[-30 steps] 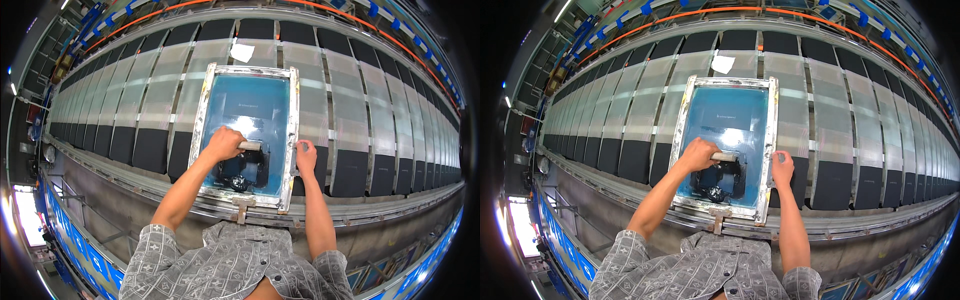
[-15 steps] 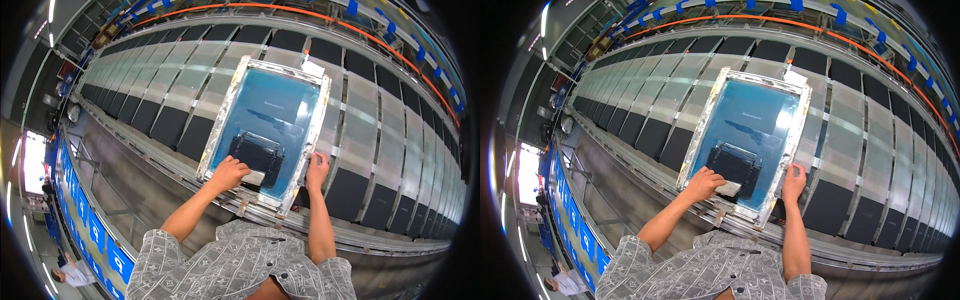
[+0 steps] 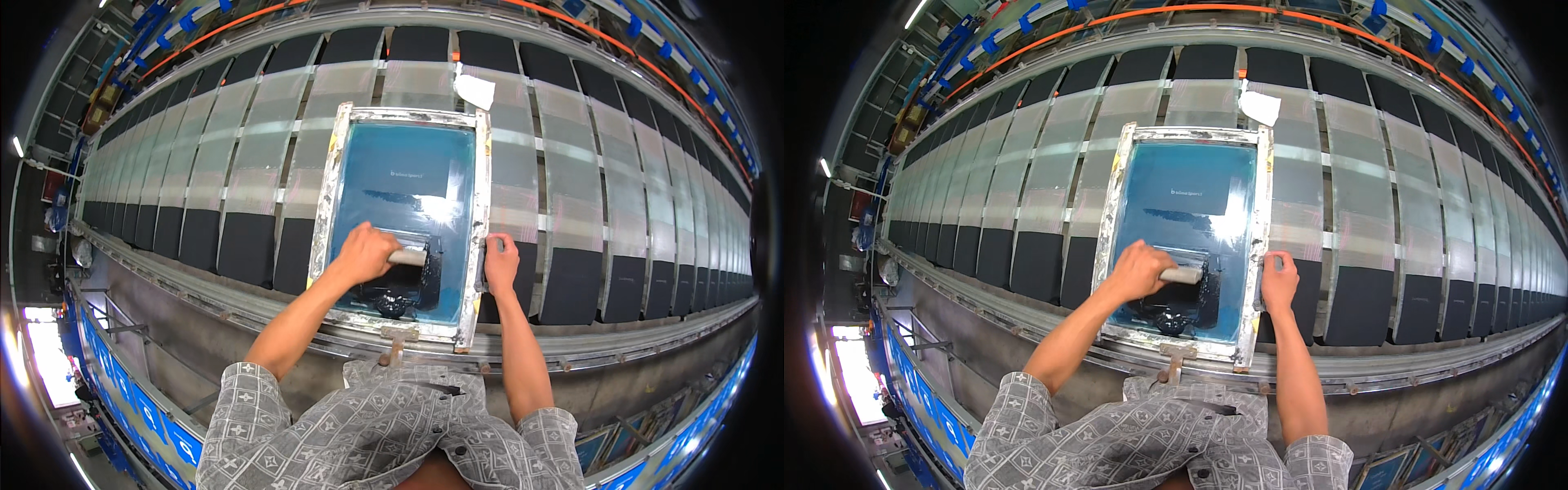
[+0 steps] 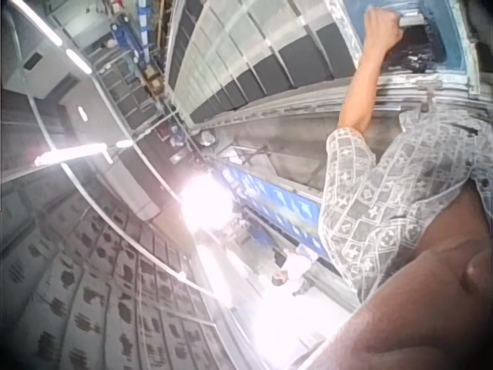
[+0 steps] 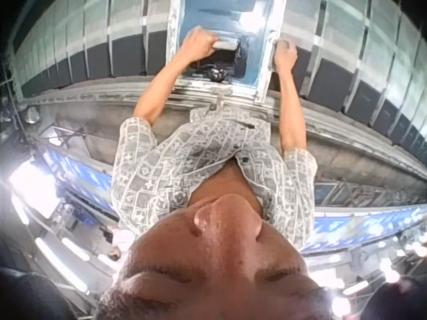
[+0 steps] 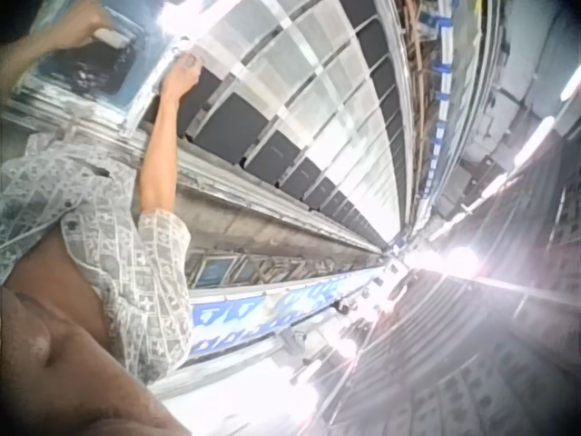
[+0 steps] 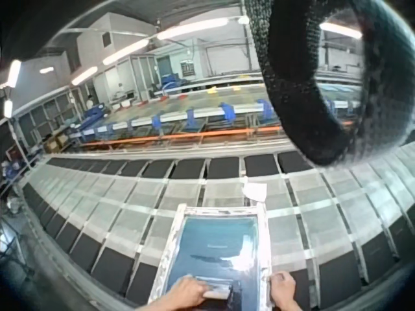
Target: The person uses a squeegee to pull ink across a screen printing frame, repeatedly pressing and smoothing the ink layer. The person then lifts the frame to reveal a blue printed surface with a logo underneath before returning to the frame to continue the process.
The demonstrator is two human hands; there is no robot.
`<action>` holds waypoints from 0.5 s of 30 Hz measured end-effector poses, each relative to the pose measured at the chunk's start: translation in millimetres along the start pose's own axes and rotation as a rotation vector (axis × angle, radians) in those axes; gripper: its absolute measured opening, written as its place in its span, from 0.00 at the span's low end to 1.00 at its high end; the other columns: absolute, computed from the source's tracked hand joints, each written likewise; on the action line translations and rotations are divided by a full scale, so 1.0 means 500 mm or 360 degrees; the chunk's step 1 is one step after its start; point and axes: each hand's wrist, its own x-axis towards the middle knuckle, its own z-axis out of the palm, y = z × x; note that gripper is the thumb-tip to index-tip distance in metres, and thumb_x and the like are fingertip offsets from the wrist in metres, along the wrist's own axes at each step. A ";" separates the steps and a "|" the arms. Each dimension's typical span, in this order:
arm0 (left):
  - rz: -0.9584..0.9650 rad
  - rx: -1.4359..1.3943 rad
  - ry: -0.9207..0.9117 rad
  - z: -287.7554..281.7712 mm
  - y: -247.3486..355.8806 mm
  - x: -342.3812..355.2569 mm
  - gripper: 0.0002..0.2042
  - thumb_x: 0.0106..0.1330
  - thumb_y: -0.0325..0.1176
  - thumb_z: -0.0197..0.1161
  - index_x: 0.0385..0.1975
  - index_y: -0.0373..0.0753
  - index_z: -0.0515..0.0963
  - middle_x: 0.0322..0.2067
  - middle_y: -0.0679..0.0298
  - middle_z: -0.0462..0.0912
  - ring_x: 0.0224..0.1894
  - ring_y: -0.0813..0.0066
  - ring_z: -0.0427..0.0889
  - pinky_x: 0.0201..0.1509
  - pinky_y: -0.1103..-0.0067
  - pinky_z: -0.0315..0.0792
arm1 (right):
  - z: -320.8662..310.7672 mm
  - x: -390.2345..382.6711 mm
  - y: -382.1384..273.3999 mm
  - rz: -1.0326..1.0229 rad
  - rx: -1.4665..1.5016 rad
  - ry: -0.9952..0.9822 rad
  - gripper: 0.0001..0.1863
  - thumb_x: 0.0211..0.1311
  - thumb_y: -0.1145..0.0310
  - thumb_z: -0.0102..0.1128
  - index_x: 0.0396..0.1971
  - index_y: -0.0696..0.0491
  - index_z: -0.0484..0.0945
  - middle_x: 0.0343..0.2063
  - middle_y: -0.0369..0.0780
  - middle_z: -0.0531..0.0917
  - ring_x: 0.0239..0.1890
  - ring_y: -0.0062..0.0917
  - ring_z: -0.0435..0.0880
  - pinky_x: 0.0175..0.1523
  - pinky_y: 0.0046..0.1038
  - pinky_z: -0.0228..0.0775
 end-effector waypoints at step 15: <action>-0.0009 0.0044 -0.0364 0.028 0.084 -0.125 0.12 0.45 0.32 0.74 0.32 0.46 0.87 0.31 0.66 0.87 0.32 0.66 0.84 0.44 0.68 0.66 | 0.003 -0.010 -0.010 0.0030 0.0051 0.0001 0.15 0.65 0.58 0.61 0.38 0.55 0.82 0.32 0.48 0.86 0.38 0.37 0.86 0.46 0.34 0.73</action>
